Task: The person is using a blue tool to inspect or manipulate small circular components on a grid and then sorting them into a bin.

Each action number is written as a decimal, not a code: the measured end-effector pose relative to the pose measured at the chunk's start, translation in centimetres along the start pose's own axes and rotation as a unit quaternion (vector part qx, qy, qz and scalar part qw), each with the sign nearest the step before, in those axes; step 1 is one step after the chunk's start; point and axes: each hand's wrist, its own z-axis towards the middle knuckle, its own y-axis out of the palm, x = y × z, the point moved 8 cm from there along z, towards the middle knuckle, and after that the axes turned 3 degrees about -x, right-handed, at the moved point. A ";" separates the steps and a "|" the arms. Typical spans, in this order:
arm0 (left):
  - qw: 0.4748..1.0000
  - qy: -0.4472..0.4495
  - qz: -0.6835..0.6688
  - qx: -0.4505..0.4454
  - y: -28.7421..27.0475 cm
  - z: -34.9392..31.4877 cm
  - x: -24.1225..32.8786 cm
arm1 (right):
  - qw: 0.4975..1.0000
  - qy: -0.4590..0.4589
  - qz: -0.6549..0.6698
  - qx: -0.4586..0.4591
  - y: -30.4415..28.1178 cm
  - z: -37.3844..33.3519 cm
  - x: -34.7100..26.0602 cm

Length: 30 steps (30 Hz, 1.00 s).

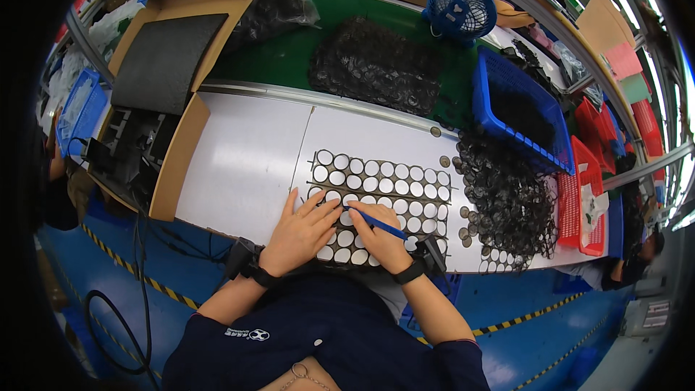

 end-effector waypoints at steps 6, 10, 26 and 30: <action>1.000 0.008 0.000 -0.009 -0.1 0.1 0.3 | 0.999 -0.035 0.023 0.017 -0.5 0.2 -0.8; 1.000 0.004 0.004 -0.005 -0.2 -0.8 0.3 | 0.997 -0.075 -0.026 0.009 0.7 -0.4 -0.8; 1.000 0.005 -0.006 0.021 -0.8 0.9 -0.1 | 0.974 -0.103 -0.148 0.139 -4.2 1.9 -0.1; 0.999 0.026 -0.020 0.043 -0.9 3.8 -0.4 | 0.987 -0.123 -0.091 0.053 -1.3 1.4 -1.0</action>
